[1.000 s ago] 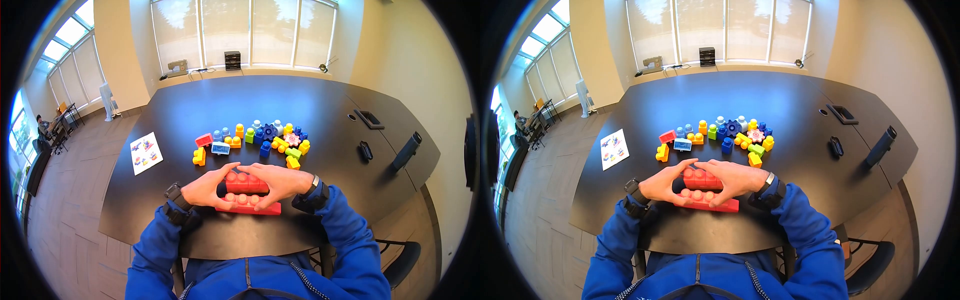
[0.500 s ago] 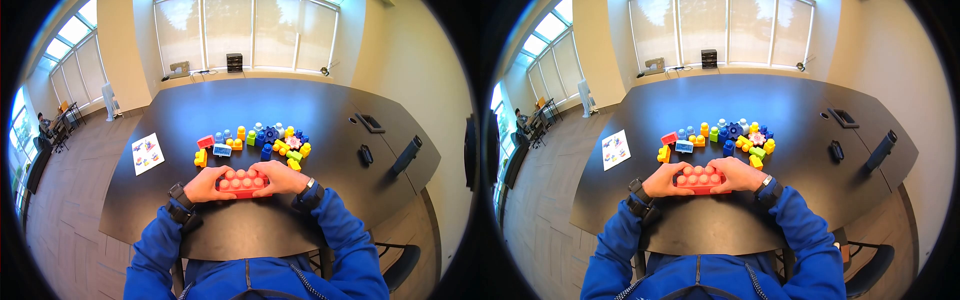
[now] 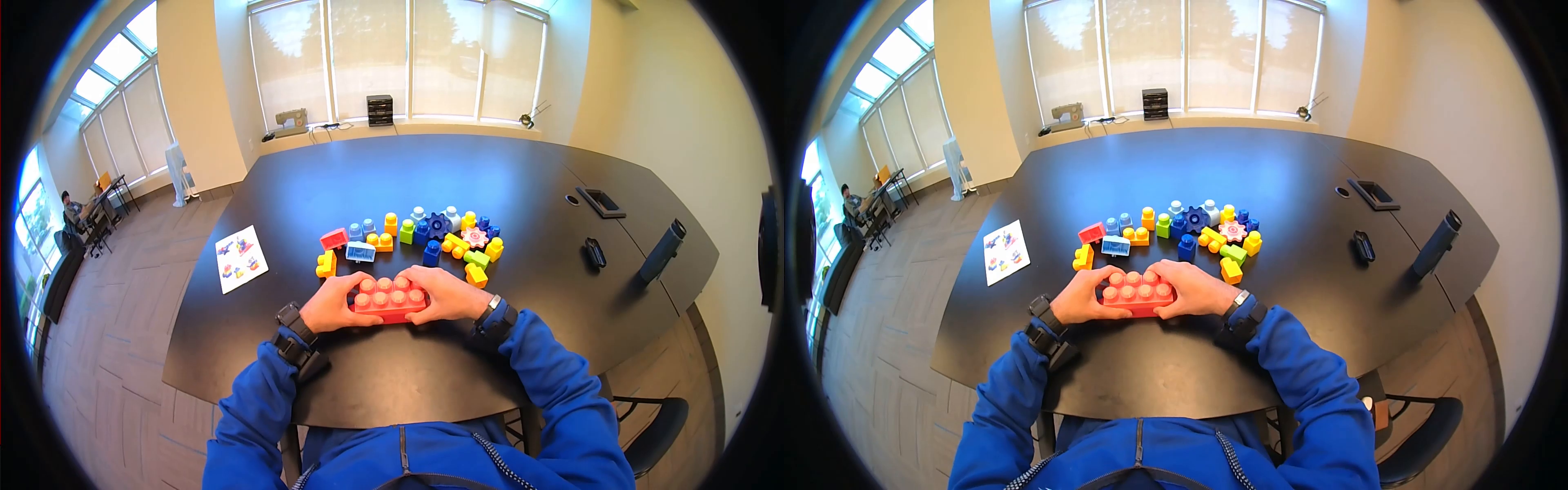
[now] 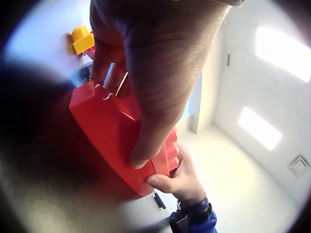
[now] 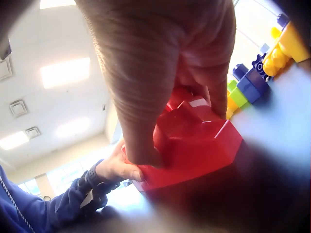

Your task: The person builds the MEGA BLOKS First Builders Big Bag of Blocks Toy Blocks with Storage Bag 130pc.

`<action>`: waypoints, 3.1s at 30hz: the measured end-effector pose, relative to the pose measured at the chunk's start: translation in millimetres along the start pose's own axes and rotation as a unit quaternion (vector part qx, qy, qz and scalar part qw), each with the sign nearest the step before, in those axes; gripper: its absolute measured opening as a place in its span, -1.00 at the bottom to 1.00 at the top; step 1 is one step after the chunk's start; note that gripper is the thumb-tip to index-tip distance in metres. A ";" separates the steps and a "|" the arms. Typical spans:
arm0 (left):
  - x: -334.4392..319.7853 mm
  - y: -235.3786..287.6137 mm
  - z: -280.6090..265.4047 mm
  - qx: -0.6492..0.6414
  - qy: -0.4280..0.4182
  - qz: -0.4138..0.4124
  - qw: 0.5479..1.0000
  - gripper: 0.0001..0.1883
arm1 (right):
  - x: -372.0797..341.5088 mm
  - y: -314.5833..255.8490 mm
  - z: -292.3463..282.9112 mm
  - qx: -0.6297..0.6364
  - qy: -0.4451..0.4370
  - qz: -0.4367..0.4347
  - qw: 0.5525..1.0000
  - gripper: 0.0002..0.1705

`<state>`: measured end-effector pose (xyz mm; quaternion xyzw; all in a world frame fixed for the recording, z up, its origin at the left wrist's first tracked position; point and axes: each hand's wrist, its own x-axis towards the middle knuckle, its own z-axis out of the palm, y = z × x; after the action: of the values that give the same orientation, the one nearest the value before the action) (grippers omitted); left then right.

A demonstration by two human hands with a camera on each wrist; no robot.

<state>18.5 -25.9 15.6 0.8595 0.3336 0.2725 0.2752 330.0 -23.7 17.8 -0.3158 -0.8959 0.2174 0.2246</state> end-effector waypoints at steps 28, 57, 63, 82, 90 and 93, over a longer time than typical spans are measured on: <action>-0.3 -6.1 3.0 -0.018 -0.002 -0.008 1.000 -0.23 | 10.9 46.8 -90.4 -0.220 0.174 0.096 0.955 -0.32; -1.3 -5.6 4.8 0.007 0.012 -0.011 1.000 -0.20 | 69.2 5.7 -51.2 0.022 0.044 0.066 0.997 -0.54; -1.0 -6.6 4.5 0.010 0.010 -0.003 1.000 -0.16 | 117.1 80.5 -2.3 -0.210 0.075 -0.086 0.971 -0.54; 0.0 -0.3 9.6 -0.003 0.031 0.045 0.999 -0.13 | 84.4 50.8 -40.3 -0.096 -0.009 0.022 0.995 -0.51; 0.3 4.7 11.5 -0.032 0.030 0.050 0.998 -0.21 | 51.8 -24.3 -79.1 0.019 -0.081 -0.011 0.996 -0.17; 0.9 1.9 12.5 -0.028 0.032 0.060 0.997 -0.22 | 47.7 -35.8 -49.6 -0.060 -0.123 -0.002 0.991 -0.11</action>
<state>28.0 -30.1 8.4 0.8609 0.2825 0.3251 0.2710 306.7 -5.1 89.4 -0.2980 -0.9286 0.2003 0.0940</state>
